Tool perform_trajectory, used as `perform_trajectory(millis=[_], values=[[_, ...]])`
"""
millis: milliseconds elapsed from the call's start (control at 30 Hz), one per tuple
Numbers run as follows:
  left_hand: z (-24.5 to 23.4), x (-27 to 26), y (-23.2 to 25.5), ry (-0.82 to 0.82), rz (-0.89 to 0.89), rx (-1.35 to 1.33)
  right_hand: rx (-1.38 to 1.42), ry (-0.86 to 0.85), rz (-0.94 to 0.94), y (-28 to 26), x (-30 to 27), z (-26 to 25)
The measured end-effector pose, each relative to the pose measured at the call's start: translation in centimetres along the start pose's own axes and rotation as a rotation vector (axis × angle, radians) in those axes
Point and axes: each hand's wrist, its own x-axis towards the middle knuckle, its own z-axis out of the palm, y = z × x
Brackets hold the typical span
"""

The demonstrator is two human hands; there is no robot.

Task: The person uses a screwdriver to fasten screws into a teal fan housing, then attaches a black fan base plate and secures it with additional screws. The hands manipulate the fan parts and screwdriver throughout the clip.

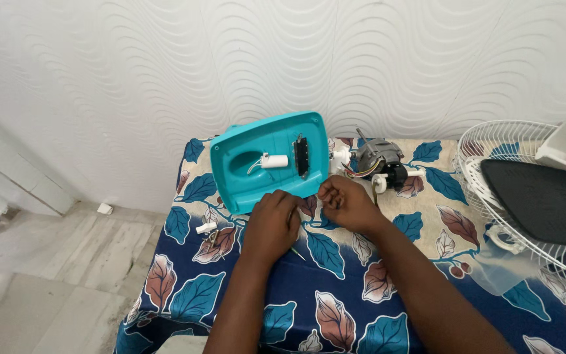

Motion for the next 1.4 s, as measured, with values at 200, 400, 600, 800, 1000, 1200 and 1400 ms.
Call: perform_trajectory(millis=[200, 400, 600, 800, 1000, 1200, 1400], values=[[2.3, 2.7, 2.4, -0.021, 0.056, -0.195, -0.238, 0.04, -0.143, 0.1, -0.5, -0.3], [4.9, 5.1, 3.7, 0.078, 0.09, -0.282, 0.018, 0.138, -0.172, -0.5, -0.5, -0.4], [6.6, 3.9, 4.2, 0.178, 0.046, -0.36, -0.352, 0.284, -0.41, -2.8, -1.2, -1.2], [6.9, 3.4, 4.4, 0.164, 0.073, -0.468, -0.555, 0.388, -0.364, -5.3, -1.6, -2.1], [6.4, 4.0, 5.0, 0.091, 0.048, -0.457, -0.735, 0.727, -0.374, -6.8, -3.7, -4.6], [7.5, 5.4, 7.9, 0.051, 0.174, -0.511, -1.04, 0.939, -0.247, -8.0, -6.2, -7.5], [11.6, 7.7, 11.8, -0.119, 0.291, -0.601, -1.232, 0.915, -0.053, -8.7, -8.8, -11.1]])
